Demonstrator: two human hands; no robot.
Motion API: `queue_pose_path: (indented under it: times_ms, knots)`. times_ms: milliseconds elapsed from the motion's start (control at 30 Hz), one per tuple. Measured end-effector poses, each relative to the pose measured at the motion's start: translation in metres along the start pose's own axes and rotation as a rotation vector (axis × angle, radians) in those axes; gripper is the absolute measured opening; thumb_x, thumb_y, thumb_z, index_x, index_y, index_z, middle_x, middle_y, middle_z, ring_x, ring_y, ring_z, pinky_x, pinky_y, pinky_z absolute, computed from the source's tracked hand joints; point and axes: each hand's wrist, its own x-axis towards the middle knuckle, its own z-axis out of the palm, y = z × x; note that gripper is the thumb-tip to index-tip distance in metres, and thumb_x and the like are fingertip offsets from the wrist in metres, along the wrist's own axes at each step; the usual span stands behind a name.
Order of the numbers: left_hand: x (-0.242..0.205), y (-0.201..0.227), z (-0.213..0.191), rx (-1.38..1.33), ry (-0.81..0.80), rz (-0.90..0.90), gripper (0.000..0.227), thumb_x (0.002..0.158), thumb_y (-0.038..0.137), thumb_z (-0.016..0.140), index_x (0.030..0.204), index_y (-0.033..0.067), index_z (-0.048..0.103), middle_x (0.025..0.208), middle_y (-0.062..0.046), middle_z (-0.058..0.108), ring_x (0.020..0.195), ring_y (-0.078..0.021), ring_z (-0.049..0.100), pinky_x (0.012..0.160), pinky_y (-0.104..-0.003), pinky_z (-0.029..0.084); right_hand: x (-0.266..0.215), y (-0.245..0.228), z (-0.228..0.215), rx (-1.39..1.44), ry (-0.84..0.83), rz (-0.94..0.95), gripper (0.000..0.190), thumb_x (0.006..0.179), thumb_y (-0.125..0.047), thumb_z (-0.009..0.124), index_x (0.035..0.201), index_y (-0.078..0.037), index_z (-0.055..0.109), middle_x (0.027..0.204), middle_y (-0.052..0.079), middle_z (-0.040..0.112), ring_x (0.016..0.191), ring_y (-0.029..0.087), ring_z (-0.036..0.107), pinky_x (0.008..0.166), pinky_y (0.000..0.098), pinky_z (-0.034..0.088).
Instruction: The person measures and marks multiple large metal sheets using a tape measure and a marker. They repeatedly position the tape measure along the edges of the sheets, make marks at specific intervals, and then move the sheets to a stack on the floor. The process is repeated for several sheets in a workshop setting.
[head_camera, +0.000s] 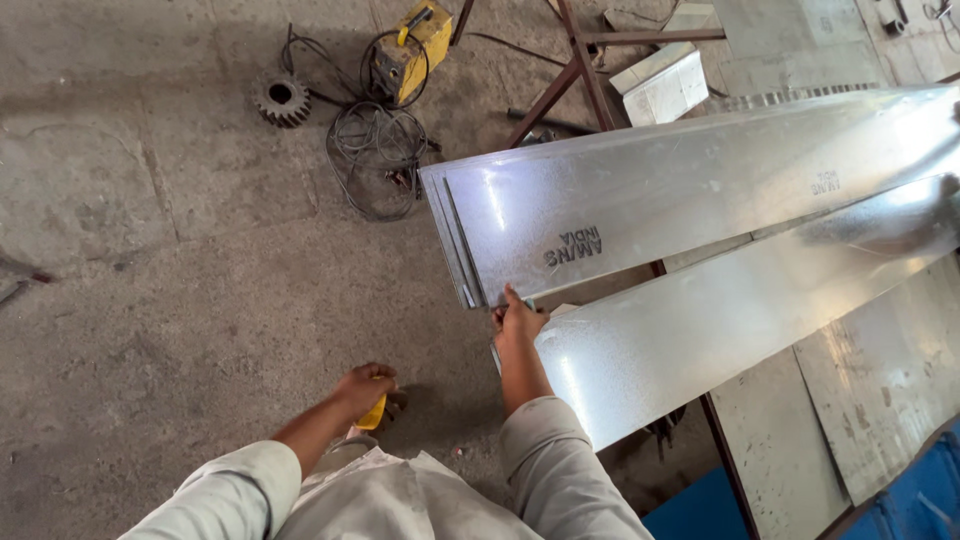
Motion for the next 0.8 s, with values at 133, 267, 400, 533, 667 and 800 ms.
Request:
queue_pose_path:
  times_ms: [133,267,400,533,667,800]
  knots:
    - [0.007,0.007,0.013,0.042,0.028,0.116,0.040,0.084,0.024,0.072,0.123,0.0168,0.074,0.104,-0.011,0.078,0.084,-0.0229,0.073,0.075,-0.037,0.059,0.004,0.001,-0.020,-0.130,0.086,-0.186,0.077,0.080,-0.013,0.091,0.130,-0.011,0.032,0.098,0.009,0.060,0.064,0.018,0.056,0.048,0.0359,0.045]
    - [0.018,0.018,0.024,0.027,-0.049,0.221,0.040,0.082,0.024,0.073,0.122,0.0177,0.074,0.105,-0.008,0.077,0.086,-0.0201,0.071,0.076,-0.035,0.057,-0.003,0.000,-0.050,-0.382,-0.010,-0.738,0.061,0.085,-0.021,0.088,0.122,-0.009,0.042,0.100,0.013,0.064,0.082,0.027,0.064,0.071,0.0393,0.053]
    - [0.028,0.029,0.038,0.067,-0.025,0.211,0.040,0.082,0.025,0.074,0.122,0.0186,0.074,0.103,-0.009,0.077,0.087,-0.0204,0.070,0.077,-0.035,0.056,-0.039,-0.033,-0.032,-0.893,-0.203,-1.218,0.056,0.090,-0.037,0.083,0.123,-0.007,0.050,0.116,0.015,0.067,0.103,0.036,0.068,0.083,0.0468,0.057]
    - [0.016,0.032,0.042,0.030,-0.027,0.154,0.040,0.082,0.026,0.075,0.121,0.0178,0.074,0.102,-0.010,0.076,0.087,-0.0219,0.070,0.077,-0.037,0.057,-0.065,-0.068,0.024,-1.205,-0.344,-1.155,0.058,0.083,-0.043,0.083,0.117,-0.009,0.051,0.115,0.018,0.064,0.107,0.040,0.065,0.082,0.0518,0.055]
    - [-0.002,0.018,0.032,0.102,0.038,0.064,0.042,0.081,0.029,0.078,0.122,0.0234,0.074,0.106,-0.004,0.074,0.088,-0.0169,0.069,0.079,-0.035,0.057,-0.056,-0.073,0.058,-1.370,-0.351,-1.119,0.061,0.076,-0.040,0.088,0.112,-0.009,0.051,0.116,0.019,0.066,0.117,0.043,0.059,0.093,0.0533,0.051]
    - [0.005,-0.022,0.009,0.077,0.061,0.020,0.041,0.081,0.027,0.077,0.122,0.0236,0.074,0.103,-0.005,0.077,0.084,-0.0182,0.072,0.077,-0.036,0.059,-0.048,-0.067,0.082,-1.504,-0.271,-1.023,0.060,0.069,-0.027,0.090,0.112,-0.009,0.051,0.112,0.020,0.070,0.126,0.045,0.053,0.106,0.0494,0.045]
